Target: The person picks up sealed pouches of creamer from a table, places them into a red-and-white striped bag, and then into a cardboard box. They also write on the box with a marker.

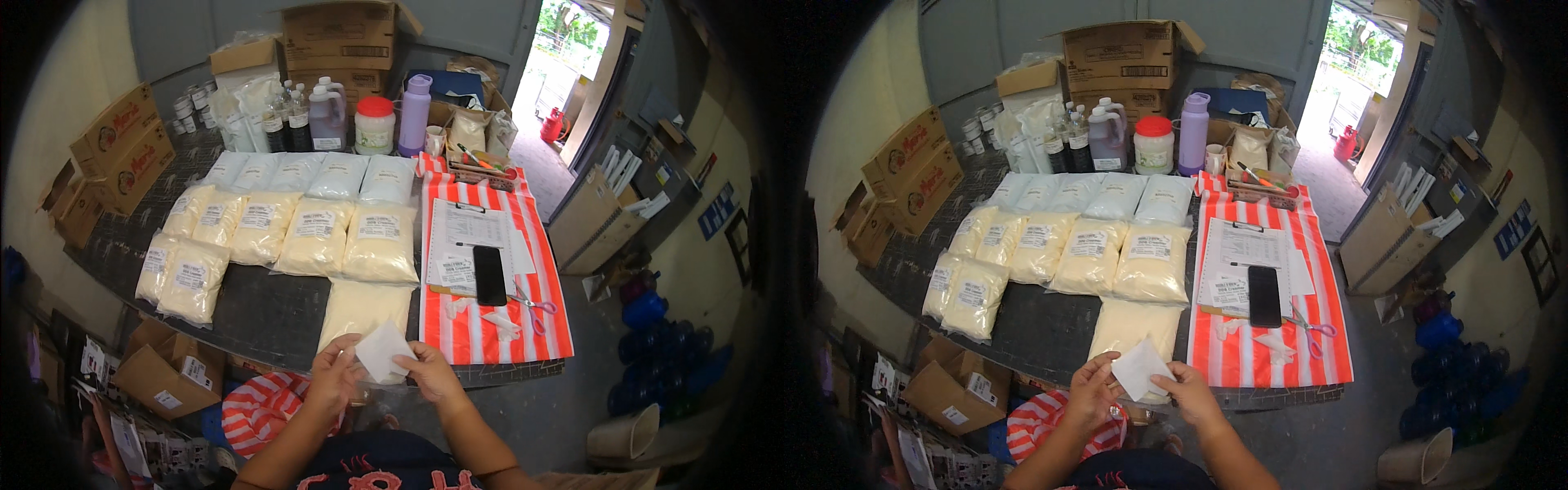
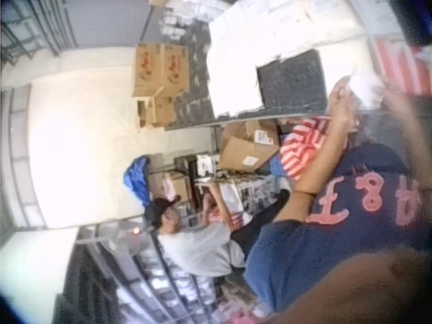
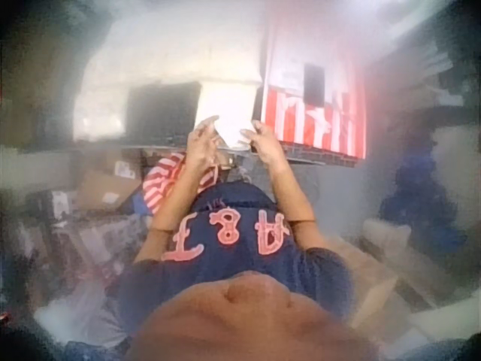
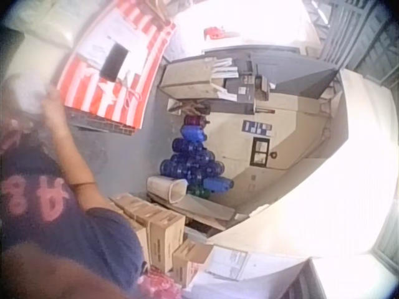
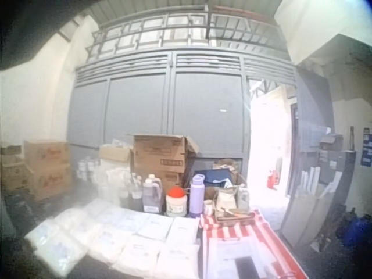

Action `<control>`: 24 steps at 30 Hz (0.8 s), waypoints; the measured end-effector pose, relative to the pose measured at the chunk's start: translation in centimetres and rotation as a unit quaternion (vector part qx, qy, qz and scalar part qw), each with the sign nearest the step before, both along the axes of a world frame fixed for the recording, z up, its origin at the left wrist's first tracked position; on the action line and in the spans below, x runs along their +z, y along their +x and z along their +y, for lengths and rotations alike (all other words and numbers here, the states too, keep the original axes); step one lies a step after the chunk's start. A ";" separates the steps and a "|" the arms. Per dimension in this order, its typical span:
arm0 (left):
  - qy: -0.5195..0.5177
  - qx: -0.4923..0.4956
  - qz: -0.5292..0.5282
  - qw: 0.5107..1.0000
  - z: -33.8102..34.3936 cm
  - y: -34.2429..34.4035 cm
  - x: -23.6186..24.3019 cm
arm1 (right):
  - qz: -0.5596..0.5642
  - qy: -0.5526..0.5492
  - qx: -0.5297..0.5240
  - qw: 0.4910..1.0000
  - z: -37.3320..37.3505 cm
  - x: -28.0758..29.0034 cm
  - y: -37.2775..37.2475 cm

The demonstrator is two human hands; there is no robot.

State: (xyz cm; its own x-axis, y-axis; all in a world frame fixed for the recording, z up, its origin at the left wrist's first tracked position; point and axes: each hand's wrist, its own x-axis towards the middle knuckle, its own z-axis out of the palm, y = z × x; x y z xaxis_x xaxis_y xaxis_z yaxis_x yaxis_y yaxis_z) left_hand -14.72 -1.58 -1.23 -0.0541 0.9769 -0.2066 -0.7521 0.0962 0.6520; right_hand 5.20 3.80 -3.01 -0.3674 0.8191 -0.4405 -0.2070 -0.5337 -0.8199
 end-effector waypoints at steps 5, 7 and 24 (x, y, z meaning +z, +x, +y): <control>-0.021 0.051 -0.039 0.998 0.1 -2.0 0.1 | 0.294 -0.013 -0.214 0.931 1.8 -1.0 4.0; -0.026 0.074 -0.052 0.996 0.1 -2.7 0.1 | 0.318 0.013 -0.324 0.891 3.2 -1.6 5.8; -0.022 0.162 -0.060 0.985 -0.8 -5.4 -0.1 | 0.006 0.206 -0.408 0.890 6.4 1.7 14.8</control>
